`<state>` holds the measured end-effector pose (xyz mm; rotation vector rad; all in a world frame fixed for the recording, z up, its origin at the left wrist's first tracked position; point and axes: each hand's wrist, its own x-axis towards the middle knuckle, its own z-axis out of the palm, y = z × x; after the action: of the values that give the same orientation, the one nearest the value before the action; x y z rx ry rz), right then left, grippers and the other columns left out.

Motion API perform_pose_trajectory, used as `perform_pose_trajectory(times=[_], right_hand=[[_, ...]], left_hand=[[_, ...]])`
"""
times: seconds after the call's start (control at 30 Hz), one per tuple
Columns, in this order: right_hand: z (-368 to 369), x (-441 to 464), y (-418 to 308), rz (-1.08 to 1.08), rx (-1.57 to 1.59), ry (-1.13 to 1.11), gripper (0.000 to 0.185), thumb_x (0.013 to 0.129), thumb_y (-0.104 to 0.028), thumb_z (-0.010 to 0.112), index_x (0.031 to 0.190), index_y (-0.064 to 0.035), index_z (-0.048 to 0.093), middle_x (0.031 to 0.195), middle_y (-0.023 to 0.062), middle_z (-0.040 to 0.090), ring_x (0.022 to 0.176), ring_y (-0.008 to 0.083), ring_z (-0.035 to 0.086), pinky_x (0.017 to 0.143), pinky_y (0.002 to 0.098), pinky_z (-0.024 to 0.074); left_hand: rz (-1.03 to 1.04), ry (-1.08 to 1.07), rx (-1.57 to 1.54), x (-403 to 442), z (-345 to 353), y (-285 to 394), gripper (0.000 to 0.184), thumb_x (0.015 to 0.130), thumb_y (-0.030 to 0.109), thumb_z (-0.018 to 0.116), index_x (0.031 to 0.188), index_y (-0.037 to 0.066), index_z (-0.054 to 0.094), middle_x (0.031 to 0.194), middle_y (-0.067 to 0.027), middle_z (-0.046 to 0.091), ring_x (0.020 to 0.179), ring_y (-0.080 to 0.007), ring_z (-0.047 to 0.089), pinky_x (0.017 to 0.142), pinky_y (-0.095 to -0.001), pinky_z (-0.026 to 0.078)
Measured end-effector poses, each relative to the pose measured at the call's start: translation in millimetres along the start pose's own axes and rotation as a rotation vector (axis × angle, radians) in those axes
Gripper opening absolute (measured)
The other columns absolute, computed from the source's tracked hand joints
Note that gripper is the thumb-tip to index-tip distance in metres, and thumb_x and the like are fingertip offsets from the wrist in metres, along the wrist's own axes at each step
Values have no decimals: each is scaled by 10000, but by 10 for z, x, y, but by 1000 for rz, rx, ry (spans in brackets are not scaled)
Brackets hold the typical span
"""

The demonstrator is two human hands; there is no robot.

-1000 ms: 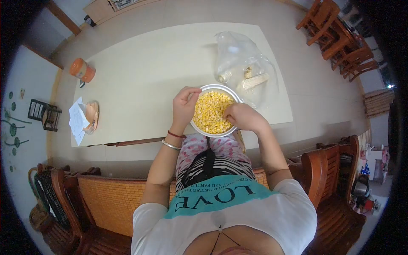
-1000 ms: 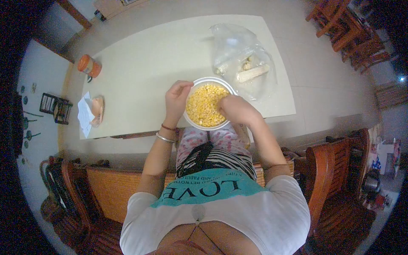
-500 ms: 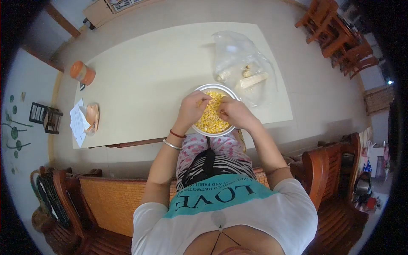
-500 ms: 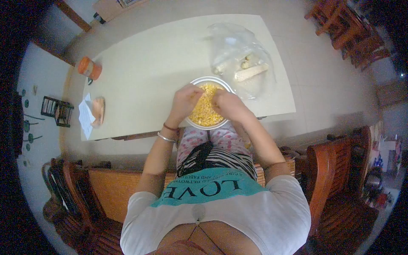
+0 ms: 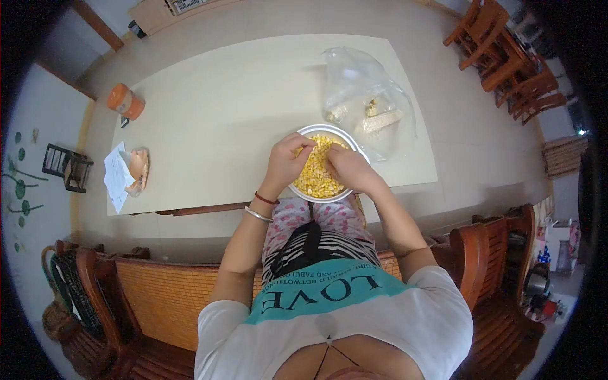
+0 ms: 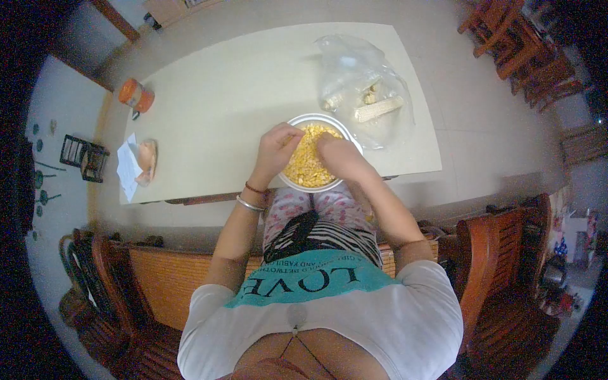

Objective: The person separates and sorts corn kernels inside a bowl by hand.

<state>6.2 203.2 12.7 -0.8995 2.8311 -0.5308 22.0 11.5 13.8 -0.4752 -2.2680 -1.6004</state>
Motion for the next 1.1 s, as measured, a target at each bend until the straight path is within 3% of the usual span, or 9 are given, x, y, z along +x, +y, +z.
perform_pose_trajectory(times=[0.2, 0.27, 0.33, 0.47, 0.63, 0.77, 0.87, 1.03, 1.1], right_hand=[[-324, -163, 251, -70, 464, 293, 49, 878, -53, 527, 893, -8, 537, 822, 106, 568, 728, 220, 577, 665, 342, 461], [-496, -220, 423, 158, 530, 351, 88, 877, -86, 541, 903, -5, 561, 857, 158, 576, 789, 254, 585, 704, 341, 466], [-626, -239, 679, 390, 461, 396, 135, 855, -65, 542, 967, -1, 583, 941, 170, 586, 863, 284, 601, 751, 370, 476], [-636, -262, 908, 459, 80, 522, 374, 807, -24, 584, 1179, -1, 565, 1151, 184, 560, 992, 356, 590, 844, 424, 488], [-566, -280, 637, 351, 5, 580, 379, 800, -34, 608, 1176, -6, 570, 1154, 177, 562, 1014, 352, 585, 856, 415, 487], [-421, -284, 590, 224, 21, 665, 309, 809, -15, 617, 1117, -9, 603, 1088, 143, 598, 814, 260, 616, 699, 350, 514], [-395, -283, 445, 178, 167, 658, 225, 817, -10, 615, 1041, 0, 627, 993, 137, 628, 779, 243, 621, 648, 326, 511], [-260, -200, 220, 91, 352, 697, 123, 850, -10, 594, 961, 6, 645, 884, 107, 643, 706, 171, 617, 610, 267, 492], [-222, -171, 110, 104, 492, 663, 110, 856, -19, 591, 946, 9, 648, 862, 104, 641, 698, 162, 612, 620, 266, 485]], left_hand=[[-2, 3, 0, 10, -14, 10, 71, 799, -8, 634, 861, 4, 667, 840, -115, 654, 765, -237, 640, 698, -298, 500], [-6, 3, -6, 9, -15, 7, 66, 799, -4, 638, 857, 5, 668, 839, -114, 655, 767, -236, 642, 698, -298, 500], [-11, 2, -6, 10, -9, -1, 59, 795, 3, 648, 850, 7, 669, 842, -113, 656, 774, -236, 643, 700, -300, 500], [62, -206, 106, 7, 21, -61, 69, 786, 69, 648, 834, 37, 686, 848, -107, 658, 788, -264, 630, 720, -353, 500], [168, -543, 386, 45, 127, -123, 93, 753, 131, 628, 794, 78, 692, 807, -100, 639, 802, -292, 609, 740, -420, 484], [176, -585, 409, 38, 156, -132, 75, 743, 125, 635, 774, 73, 679, 798, -102, 627, 807, -289, 613, 739, -414, 481], [188, -577, 407, 42, 153, -119, 89, 739, 130, 646, 784, 57, 671, 805, -106, 630, 806, -295, 617, 732, -408, 483], [170, -560, 453, 21, 183, -153, 97, 750, 129, 637, 801, 49, 659, 810, -118, 625, 821, -307, 614, 743, -411, 483], [42, -491, 423, 37, 185, -119, 85, 771, 118, 638, 809, 45, 659, 854, -117, 638, 812, -289, 621, 756, -390, 490]])
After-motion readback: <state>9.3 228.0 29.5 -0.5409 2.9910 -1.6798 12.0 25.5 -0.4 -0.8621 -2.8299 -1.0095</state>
